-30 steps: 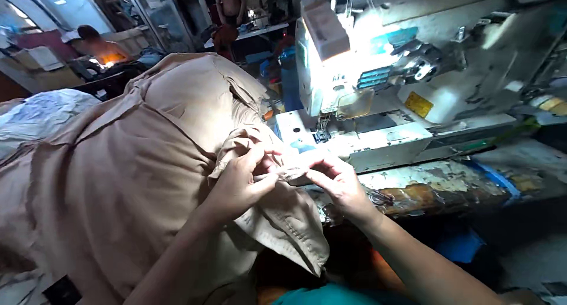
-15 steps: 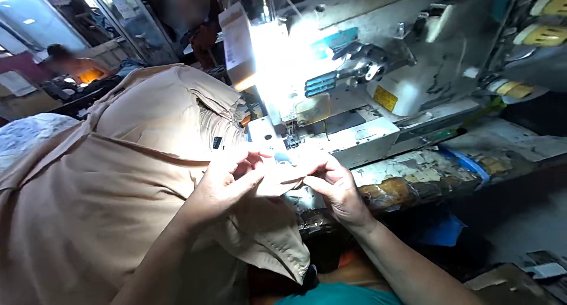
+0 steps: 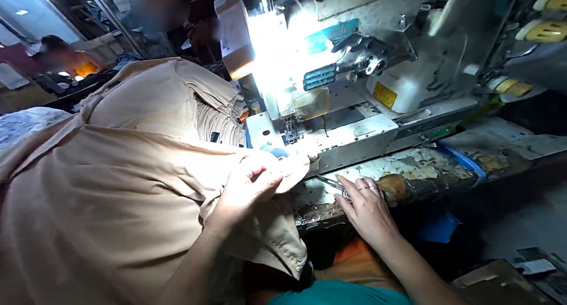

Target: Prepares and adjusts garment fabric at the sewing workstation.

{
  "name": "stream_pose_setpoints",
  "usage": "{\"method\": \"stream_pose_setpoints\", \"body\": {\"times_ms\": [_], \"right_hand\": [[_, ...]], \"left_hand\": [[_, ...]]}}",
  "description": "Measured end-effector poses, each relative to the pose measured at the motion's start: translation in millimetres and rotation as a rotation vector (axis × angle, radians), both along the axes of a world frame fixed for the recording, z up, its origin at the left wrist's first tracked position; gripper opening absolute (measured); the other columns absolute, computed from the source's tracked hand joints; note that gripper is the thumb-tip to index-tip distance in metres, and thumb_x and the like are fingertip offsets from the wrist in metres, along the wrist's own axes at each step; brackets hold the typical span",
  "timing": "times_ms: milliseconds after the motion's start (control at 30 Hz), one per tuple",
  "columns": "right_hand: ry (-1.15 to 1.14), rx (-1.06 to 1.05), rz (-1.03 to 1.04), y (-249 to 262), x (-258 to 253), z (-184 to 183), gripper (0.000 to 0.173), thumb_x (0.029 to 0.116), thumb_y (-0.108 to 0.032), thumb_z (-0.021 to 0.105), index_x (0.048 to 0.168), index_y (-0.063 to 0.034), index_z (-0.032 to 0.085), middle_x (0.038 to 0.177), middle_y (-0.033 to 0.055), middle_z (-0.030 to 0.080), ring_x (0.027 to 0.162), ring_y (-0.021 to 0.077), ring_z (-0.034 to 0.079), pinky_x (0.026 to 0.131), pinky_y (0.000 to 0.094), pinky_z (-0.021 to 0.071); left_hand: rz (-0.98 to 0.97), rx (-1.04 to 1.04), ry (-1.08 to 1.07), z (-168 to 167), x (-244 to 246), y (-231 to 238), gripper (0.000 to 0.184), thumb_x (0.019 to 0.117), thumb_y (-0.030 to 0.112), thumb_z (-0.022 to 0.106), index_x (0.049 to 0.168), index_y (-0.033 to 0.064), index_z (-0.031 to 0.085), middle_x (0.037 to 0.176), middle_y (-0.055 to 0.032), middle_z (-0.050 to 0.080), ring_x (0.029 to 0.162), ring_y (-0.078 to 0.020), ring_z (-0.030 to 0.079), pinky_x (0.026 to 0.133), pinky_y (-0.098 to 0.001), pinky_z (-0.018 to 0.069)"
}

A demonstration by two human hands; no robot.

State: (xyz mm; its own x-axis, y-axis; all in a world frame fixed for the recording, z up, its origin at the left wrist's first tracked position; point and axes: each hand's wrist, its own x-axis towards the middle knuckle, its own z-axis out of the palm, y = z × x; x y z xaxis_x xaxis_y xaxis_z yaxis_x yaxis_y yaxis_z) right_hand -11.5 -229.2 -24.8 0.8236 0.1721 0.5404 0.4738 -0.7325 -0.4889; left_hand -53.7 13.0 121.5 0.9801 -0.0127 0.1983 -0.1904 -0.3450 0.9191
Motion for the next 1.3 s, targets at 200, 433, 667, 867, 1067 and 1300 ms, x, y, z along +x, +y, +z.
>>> {"method": "stream_pose_setpoints", "body": {"times_ms": [200,433,667,867,1067,1300], "right_hand": [[-0.198,0.631,0.264,2.4,-2.0,-0.9,0.020,0.1024,-0.020,0.060,0.111,-0.0048,0.070,0.100,0.0024,0.070,0.092,0.0009,0.066,0.085,0.0156,0.0553],[0.199,0.810,0.755,34.4,-21.9,65.9,0.032,0.1104,-0.018,0.043,0.126,0.0030,0.061,0.096,-0.0052,0.065,0.068,-0.0092,0.052,0.057,0.0085,0.0443],[0.292,0.743,0.644,50.8,-16.2,75.5,0.028,0.1091,-0.015,0.045,0.118,0.0029,0.066,0.079,-0.0034,0.066,0.053,-0.0015,0.057,0.049,0.0139,0.0521],[0.274,0.752,0.637,50.2,-15.9,75.9,0.028,0.1087,-0.014,0.047,0.118,0.0029,0.067,0.078,-0.0037,0.065,0.053,-0.0023,0.056,0.049,0.0132,0.0512],[0.261,0.759,0.633,50.3,-16.5,73.5,0.028,0.1085,-0.014,0.047,0.117,0.0044,0.067,0.078,-0.0024,0.066,0.054,-0.0013,0.057,0.050,0.0139,0.0518],[0.243,0.791,0.661,49.5,-17.8,74.5,0.028,0.1073,-0.012,0.047,0.116,0.0045,0.067,0.080,-0.0031,0.067,0.054,-0.0031,0.055,0.048,0.0130,0.0494]], "left_hand": [[0.005,-0.086,-0.065,2.1,1.1,-4.7,0.012,0.0918,0.015,0.070,0.080,0.0131,0.072,0.085,0.0025,0.067,0.081,-0.0058,0.063,0.074,-0.0214,0.0527],[0.010,-0.060,-0.089,-2.8,5.3,-6.6,0.012,0.0912,0.015,0.070,0.079,0.0139,0.071,0.086,0.0025,0.066,0.082,-0.0065,0.063,0.074,-0.0211,0.0525],[-0.045,-0.099,-0.101,-4.4,5.9,-9.9,0.015,0.0939,0.013,0.067,0.079,0.0115,0.071,0.081,0.0001,0.066,0.076,-0.0074,0.063,0.068,-0.0208,0.0527],[-0.068,-0.126,-0.096,-6.5,7.9,-10.4,0.015,0.0942,0.014,0.067,0.080,0.0114,0.071,0.082,-0.0002,0.067,0.076,-0.0070,0.063,0.068,-0.0208,0.0533],[-0.083,-0.109,-0.113,-6.6,7.4,-11.6,0.019,0.0956,0.014,0.065,0.077,0.0114,0.069,0.077,0.0003,0.065,0.072,-0.0068,0.062,0.066,-0.0207,0.0522],[-0.102,-0.141,-0.077,-5.6,4.3,-14.6,0.020,0.0959,0.011,0.064,0.077,0.0121,0.068,0.071,0.0028,0.063,0.067,-0.0039,0.060,0.064,-0.0185,0.0507]]}}
